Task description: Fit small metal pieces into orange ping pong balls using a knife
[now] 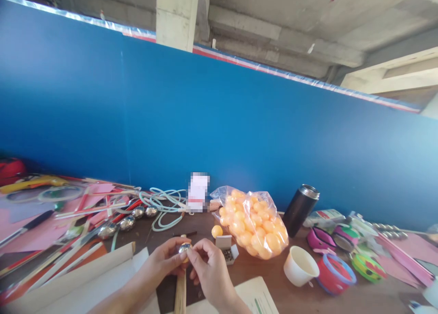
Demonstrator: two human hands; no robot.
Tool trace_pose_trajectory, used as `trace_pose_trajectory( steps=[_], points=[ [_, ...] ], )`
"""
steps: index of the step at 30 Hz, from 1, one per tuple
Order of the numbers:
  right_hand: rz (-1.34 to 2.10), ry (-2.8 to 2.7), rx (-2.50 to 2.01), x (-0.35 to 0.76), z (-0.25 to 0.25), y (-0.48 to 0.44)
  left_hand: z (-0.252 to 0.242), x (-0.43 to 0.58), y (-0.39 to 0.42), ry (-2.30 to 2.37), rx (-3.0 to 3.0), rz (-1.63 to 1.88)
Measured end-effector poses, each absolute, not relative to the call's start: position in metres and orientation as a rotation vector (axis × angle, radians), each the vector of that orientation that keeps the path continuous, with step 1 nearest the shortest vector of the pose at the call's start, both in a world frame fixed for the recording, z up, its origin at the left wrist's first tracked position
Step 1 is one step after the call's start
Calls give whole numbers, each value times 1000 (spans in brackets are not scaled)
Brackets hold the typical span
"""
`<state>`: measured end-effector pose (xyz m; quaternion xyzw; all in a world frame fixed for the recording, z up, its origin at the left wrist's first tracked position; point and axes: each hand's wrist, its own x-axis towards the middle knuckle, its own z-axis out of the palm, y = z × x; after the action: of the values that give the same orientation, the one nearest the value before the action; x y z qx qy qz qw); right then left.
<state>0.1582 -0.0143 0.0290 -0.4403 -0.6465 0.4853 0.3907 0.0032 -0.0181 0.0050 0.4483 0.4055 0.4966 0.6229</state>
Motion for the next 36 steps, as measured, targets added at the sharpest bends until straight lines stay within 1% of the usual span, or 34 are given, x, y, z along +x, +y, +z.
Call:
trace_pose_trajectory(
  steps=[10,17,21,27,36],
  points=[
    [1265,-1567,-1085,155,23,-14,3,4,-19,927,1029,1139],
    [1111,-1617,-1102,155,28,-19,6,4,-17,913,864,1140],
    [1216,-1546,-1101,154,31,-18,14,3,-19,886,747,1199],
    [1352,-1503,-1054,151,27,-16,24,2,-22,877,733,1201],
    [1505,-1422,-1018,153,24,-14,16,1,-19,843,757,1170]
  ],
)
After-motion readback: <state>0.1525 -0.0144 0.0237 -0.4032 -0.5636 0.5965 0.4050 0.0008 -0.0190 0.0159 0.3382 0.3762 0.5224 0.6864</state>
